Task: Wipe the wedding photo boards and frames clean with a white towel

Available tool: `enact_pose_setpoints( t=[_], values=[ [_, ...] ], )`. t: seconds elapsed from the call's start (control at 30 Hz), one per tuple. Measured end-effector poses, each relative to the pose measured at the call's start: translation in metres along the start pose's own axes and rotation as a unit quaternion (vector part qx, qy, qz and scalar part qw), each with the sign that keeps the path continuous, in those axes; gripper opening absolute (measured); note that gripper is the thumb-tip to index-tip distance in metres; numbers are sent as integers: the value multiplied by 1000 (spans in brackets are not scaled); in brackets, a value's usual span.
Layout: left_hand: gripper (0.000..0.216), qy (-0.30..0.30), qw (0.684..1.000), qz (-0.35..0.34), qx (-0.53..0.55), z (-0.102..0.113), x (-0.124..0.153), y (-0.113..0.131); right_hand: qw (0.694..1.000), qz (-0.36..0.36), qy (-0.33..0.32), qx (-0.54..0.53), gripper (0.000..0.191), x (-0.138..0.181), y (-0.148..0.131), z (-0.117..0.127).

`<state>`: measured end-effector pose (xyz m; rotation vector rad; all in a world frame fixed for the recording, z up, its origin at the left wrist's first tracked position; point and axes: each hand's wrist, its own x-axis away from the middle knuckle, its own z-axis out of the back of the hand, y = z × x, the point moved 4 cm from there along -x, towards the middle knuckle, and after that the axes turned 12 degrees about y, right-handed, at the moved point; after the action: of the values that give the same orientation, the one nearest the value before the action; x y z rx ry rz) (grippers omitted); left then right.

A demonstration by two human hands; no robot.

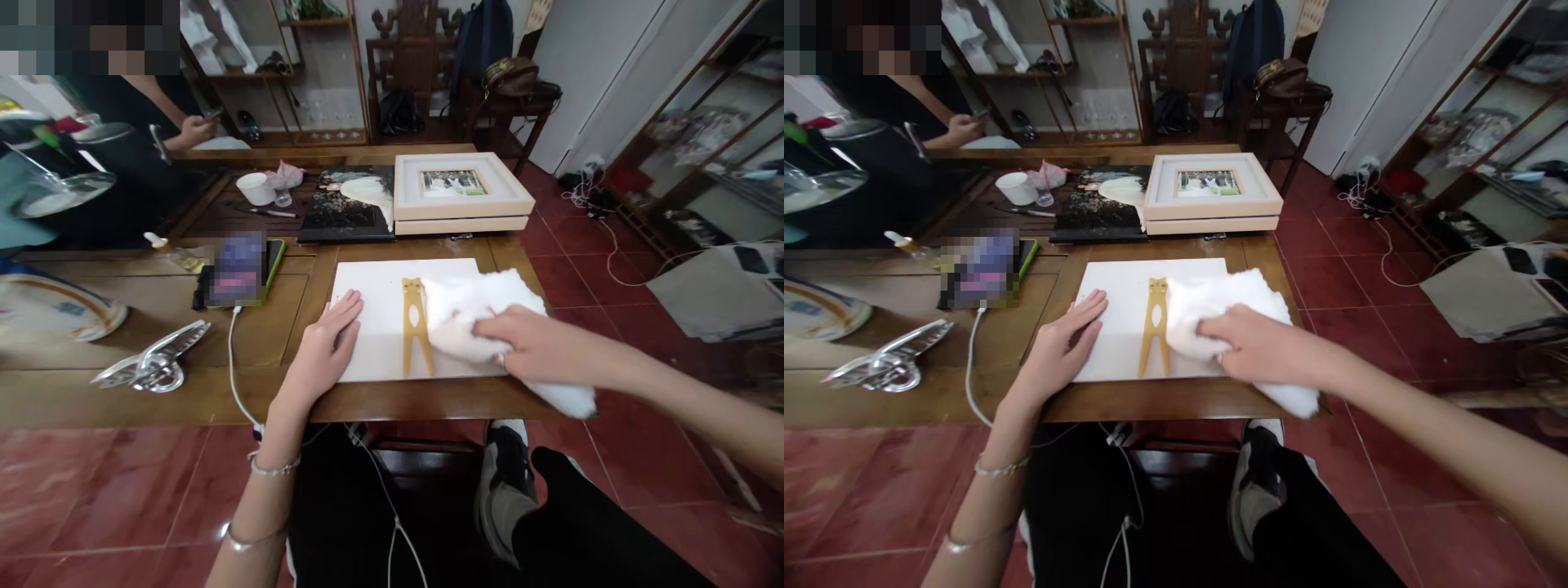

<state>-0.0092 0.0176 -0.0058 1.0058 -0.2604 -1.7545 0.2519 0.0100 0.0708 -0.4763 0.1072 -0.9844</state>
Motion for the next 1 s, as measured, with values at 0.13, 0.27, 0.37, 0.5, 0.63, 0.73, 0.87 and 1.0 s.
enact_pose_setpoints(
  t=[0.13, 0.27, 0.37, 0.5, 0.63, 0.73, 0.87, 1.0],
  values=[
    [38, 1, 1000, 0, -1, 0, 0, 1, 995, -34, -94, -29, 25, 41, -25, -10],
    [37, 1, 1000, -2, -3, 1, 0, 1, 992, -17, -118, -28, 21, 33, -25, -3],
    [38, -1, 1000, -5, -4, 0, 0, 1, 998, 16, -67, -12, 14, -2, -13, 7],
    [38, 0, 1000, -3, -3, 0, 0, 1, 998, 69, 1, 5, 14, -57, 4, 17],
    [38, 0, 1000, -3, 2, 0, 0, 0, 996, 69, 46, -12, 12, -92, 19, 25],
    [38, -1, 1000, -3, 0, 0, 0, 1, 995, 45, 83, -8, 12, -91, 23, 26],
    [38, -3, 1000, 0, -1, 1, -1, 1, 999, 37, 32, 8, 11, -55, 7, 15],
    [38, -1, 1000, 0, 0, 1, -1, 2, 997, 9, -78, -4, 14, -5, -19, 6]
  ],
)
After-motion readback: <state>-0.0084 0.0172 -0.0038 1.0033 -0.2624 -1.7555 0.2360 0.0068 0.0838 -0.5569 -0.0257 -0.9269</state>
